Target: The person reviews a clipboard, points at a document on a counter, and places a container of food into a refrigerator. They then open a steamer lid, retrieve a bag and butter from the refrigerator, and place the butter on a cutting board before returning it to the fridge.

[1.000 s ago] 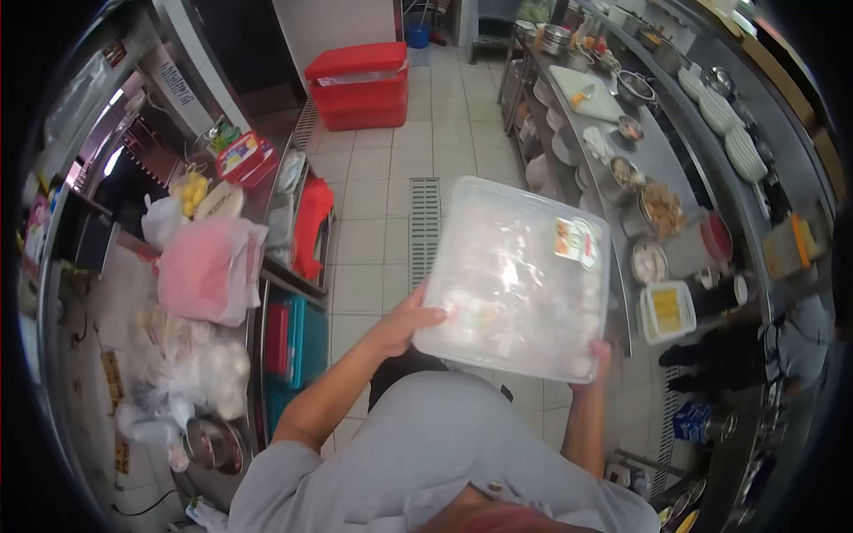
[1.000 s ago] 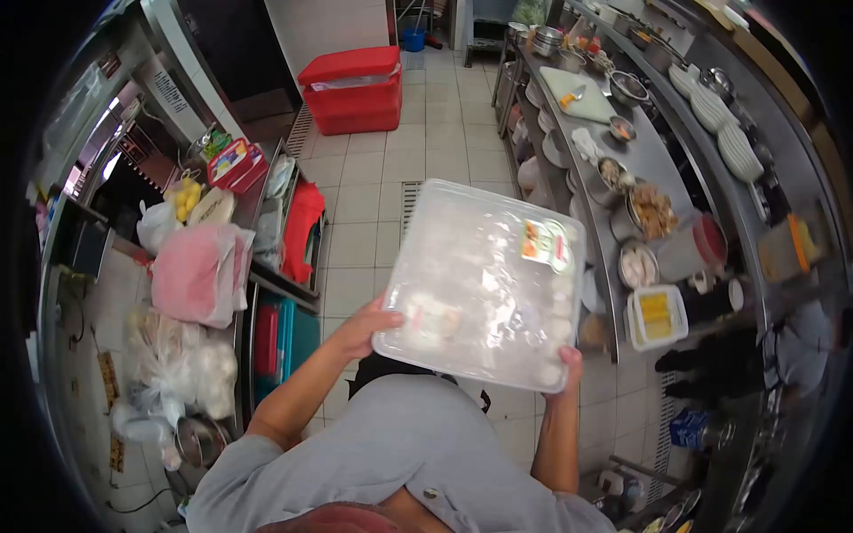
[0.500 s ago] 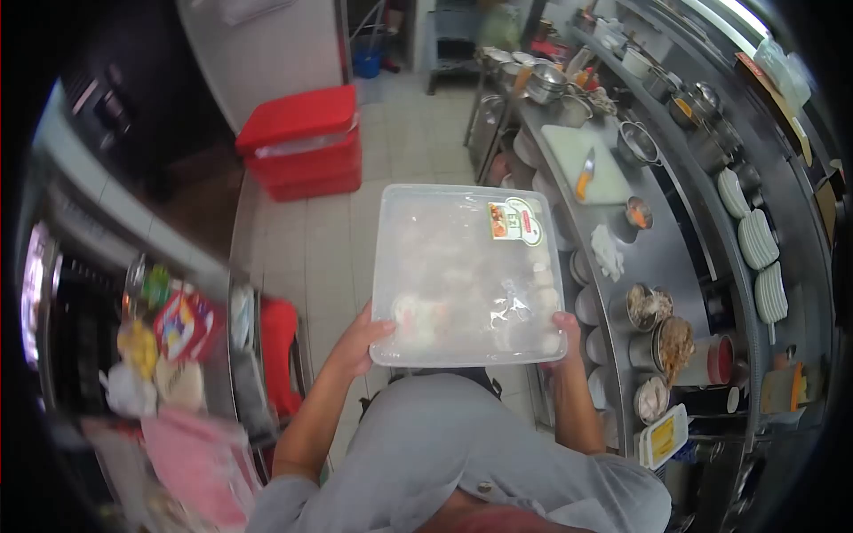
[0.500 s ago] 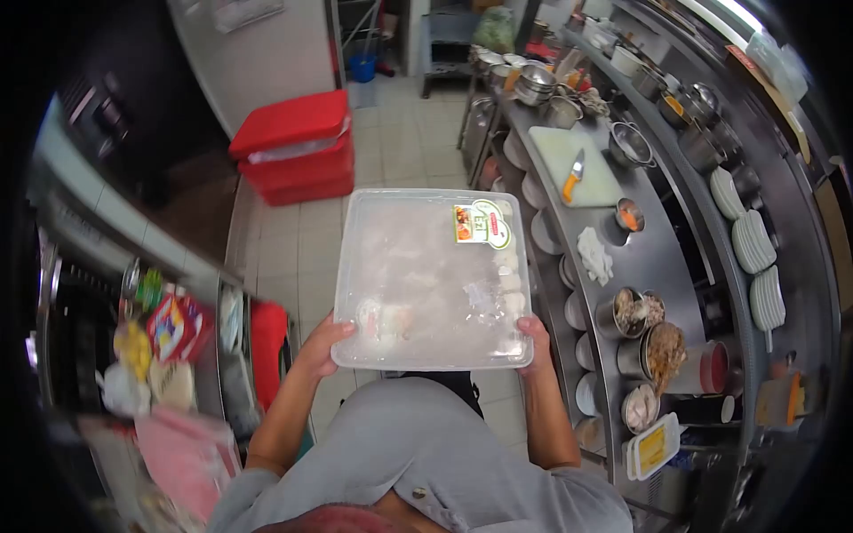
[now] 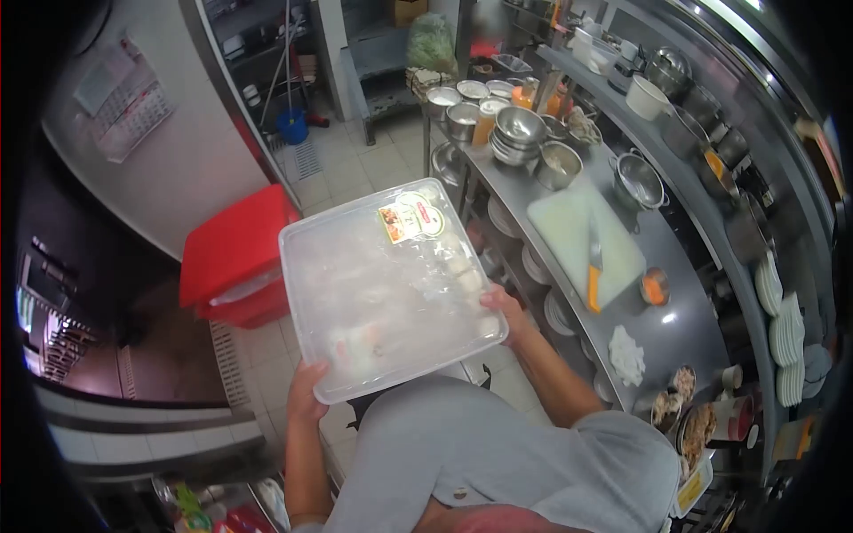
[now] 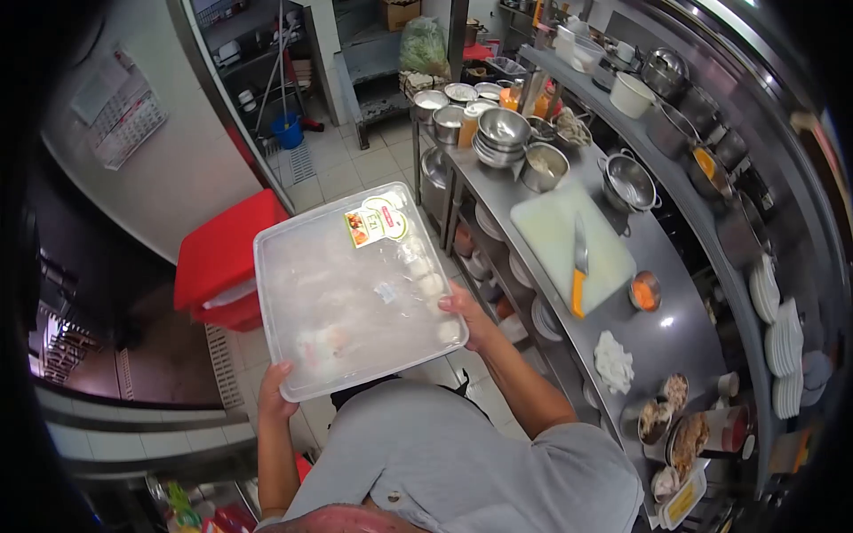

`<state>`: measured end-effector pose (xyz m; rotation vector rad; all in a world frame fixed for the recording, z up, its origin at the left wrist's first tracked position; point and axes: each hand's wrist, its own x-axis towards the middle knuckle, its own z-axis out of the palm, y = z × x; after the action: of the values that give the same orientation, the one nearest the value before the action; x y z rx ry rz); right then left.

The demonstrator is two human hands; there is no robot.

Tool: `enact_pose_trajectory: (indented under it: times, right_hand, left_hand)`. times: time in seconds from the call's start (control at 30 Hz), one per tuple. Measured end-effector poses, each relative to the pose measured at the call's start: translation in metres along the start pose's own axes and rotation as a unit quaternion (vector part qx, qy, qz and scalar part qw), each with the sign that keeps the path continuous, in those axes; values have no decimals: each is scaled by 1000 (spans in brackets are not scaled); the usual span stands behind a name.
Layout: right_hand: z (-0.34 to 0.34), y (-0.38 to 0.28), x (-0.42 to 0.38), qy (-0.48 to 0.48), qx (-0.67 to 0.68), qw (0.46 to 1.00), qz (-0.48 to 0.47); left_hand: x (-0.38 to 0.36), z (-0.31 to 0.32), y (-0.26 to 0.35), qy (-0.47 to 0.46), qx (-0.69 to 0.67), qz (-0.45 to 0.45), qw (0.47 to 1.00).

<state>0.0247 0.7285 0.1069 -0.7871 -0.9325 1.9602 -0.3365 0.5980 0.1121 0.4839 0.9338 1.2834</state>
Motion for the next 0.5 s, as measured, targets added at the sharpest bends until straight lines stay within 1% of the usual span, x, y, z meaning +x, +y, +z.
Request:
enact_pose_trajectory:
  times: [0.07,0.1,0.17,0.23,0.27,0.33,0.4,0.5]
  right_hand:
    - [0,-13,66,-18,7,1000,-4]
    - [-3,-18,100,-10,-1,1000,11]
    - [1,-26,152,9,13,1000,2]
    - [3,-46,211,41,11,999,-12]
    - [9,-49,226,66,17,998,-11]
    - [14,-81,275,100,12,994,-38]
    - [3,-98,321,119,48,990,-54]
    - [-17,-120,379,168,71,979,-94]
  left_hand:
    - [61,-14,27,-17,-2,16,1000]
    - [94,-24,41,-33,0,21,999]
    - [151,-38,69,-54,2,14,998]
    - [223,-33,104,-77,-2,10,997]
    - [246,-39,117,-80,-3,-12,997]
    - [324,-38,151,-110,-2,-26,994]
    - [390,-23,187,-137,-15,-68,988]
    - [496,-15,211,-180,-7,-117,977]
